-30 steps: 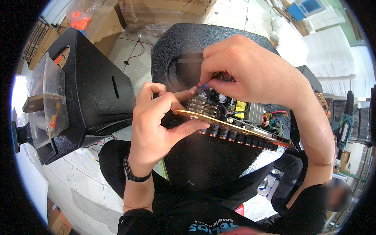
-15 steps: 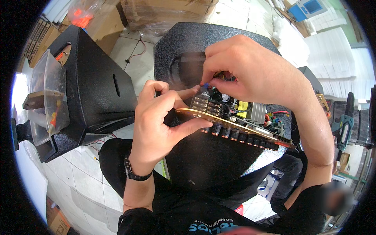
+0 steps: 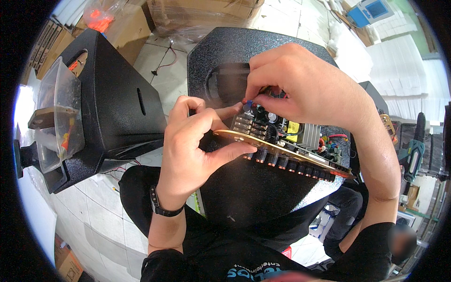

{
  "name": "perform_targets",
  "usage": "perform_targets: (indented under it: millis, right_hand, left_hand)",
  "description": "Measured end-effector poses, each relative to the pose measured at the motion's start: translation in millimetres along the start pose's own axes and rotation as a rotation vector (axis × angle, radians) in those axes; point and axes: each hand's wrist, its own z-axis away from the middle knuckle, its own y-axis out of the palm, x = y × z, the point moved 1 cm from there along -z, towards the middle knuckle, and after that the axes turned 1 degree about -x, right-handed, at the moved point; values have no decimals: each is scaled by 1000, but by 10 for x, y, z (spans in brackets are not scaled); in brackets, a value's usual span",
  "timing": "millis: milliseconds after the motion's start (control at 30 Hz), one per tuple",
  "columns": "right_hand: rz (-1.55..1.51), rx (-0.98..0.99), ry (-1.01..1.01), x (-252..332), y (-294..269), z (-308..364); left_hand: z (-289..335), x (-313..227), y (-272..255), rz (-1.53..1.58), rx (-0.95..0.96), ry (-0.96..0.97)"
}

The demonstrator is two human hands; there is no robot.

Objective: The person picks up a circuit board and walks to a work area, then places the board into a black enclosure and connects multiple wires to it. The person continues to route and secure wires inside the enclosure while another person works nearby.

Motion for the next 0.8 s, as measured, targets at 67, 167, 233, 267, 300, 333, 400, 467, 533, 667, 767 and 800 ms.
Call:
perform_targets:
  millis: [67,167,233,267,300,333,400,467,533,667,767,800]
  right_hand:
    - [-16,8,5,-1,-5,-1]
    - [2,2,-4,1,2,-2]
    - [14,4,-4,2,-3,-1]
    - [19,6,-6,3,-4,-4]
    - [20,8,-1,7,-6,-6]
    - [20,11,4,13,-8,-9]
    - [28,19,11,13,-5,-14]
    - [43,30,17,12,-4,-14]
    - [23,22,11,7,-5,-6]
    - [-2,-2,-11,6,14,0]
    - [-6,6,-13,10,14,-4]
    - [-14,11,-4,7,15,-6]
  left_hand:
    - [6,6,1,6,6,-9]
    - [15,14,10,21,5,-22]
    - [17,9,13,32,2,-34]
    - [16,3,11,36,1,-42]
    - [17,1,9,40,0,-51]
    - [18,3,7,34,3,-43]
    - [14,17,6,22,9,-26]
    - [11,25,12,26,4,-12]
    - [7,23,17,21,8,-5]
    - [9,7,6,6,17,-14]
    - [12,2,6,14,13,-23]
    - [13,2,4,17,11,-26]
